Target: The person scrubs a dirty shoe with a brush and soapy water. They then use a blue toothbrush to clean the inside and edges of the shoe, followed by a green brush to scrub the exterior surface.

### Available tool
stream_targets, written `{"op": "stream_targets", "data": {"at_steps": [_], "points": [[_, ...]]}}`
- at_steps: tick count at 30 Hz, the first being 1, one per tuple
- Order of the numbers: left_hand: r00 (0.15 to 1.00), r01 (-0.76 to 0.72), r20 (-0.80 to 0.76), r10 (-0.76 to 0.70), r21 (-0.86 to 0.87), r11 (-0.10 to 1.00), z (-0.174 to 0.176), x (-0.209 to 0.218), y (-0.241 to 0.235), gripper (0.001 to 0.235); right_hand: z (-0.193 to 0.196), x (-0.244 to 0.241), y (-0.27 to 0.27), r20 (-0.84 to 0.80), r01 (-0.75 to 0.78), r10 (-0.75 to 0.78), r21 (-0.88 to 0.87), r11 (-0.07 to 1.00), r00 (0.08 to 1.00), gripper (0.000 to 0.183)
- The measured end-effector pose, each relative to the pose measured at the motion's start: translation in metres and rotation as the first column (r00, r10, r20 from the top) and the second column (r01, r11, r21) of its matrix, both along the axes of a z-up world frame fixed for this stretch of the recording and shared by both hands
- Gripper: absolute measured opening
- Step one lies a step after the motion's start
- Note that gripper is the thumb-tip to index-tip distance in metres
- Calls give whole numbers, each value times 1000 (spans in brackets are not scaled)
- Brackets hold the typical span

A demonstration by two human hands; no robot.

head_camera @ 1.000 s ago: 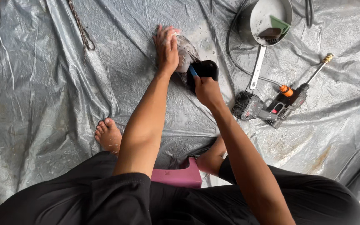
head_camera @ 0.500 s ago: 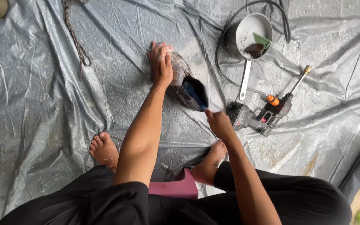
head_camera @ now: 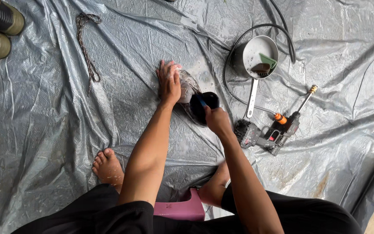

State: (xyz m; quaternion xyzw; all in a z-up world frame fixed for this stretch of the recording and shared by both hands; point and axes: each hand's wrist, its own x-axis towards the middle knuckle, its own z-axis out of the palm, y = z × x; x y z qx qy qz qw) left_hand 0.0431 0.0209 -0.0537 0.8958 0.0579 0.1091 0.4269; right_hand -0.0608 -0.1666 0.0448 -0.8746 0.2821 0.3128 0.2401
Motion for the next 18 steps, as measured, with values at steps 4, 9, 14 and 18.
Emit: {"op": "stream_targets", "data": {"at_steps": [4,9,14,18], "points": [[1000,-12,27,13,-21,1000,-6,-1,-11,14,36,-43,-10,-16,19,-19,10,1000,1000,59],[999,-17,51,16,17,1000,-8,10,-4,15,26,-26,-6,13,-53,53,5,999,999,66],[1000,2,14,-2,33,999,-16,-3,11,15,51,-9,35,-37,10,-7,77,997,999,62],[1000,26,-17,-26,30,999,-13,0,2,15,67,-65,8,-121,38,-35,25,999,992,74]]}}
